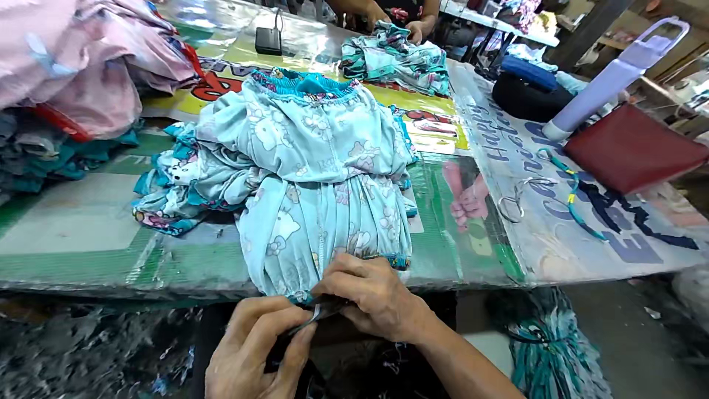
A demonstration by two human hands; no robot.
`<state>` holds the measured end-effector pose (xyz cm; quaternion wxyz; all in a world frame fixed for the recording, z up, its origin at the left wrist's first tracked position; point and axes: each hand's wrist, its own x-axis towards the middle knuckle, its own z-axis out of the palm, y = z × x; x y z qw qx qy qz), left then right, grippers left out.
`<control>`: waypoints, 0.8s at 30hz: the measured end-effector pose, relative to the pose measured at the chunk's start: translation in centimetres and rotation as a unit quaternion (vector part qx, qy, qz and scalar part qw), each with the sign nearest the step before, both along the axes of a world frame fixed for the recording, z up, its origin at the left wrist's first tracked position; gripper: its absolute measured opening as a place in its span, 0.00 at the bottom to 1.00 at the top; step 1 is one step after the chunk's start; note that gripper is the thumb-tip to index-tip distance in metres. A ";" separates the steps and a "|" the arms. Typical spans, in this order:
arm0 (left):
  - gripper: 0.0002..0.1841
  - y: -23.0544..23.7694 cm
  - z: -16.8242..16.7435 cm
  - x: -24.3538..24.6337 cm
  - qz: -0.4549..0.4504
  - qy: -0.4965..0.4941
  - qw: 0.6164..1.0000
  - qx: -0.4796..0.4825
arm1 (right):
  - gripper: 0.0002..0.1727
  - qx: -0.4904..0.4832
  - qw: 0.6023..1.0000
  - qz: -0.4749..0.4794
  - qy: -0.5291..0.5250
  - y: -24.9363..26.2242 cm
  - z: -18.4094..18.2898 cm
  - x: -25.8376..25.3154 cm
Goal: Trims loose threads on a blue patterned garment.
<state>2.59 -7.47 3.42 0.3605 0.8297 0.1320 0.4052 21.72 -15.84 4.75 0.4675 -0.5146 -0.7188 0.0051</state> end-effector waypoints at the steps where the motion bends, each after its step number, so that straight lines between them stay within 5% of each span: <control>1: 0.08 0.1 -0.3 0.5 0.004 -0.031 0.999 0.021 | 0.05 0.002 1.000 0.005 0.017 -0.1 -0.2 0.1; 5: 0.19 1.5 -1.7 2.4 -0.010 -0.056 0.997 0.053 | 0.05 0.006 0.997 0.005 0.073 -0.4 -0.4 -0.3; 13: 0.10 1.5 -1.5 2.3 0.024 -0.035 0.991 0.128 | 0.03 0.048 0.992 -0.019 0.119 -1.7 -0.8 -1.6; 21: 0.07 0.1 -1.8 1.1 0.099 -0.055 0.961 0.254 | 0.08 0.032 0.994 -0.095 -0.035 -4.5 -0.2 -2.9; 24: 0.08 0.0 -1.9 0.3 0.139 -0.046 0.942 0.302 | 0.20 -0.018 0.987 -0.148 -0.063 -5.4 0.8 -2.1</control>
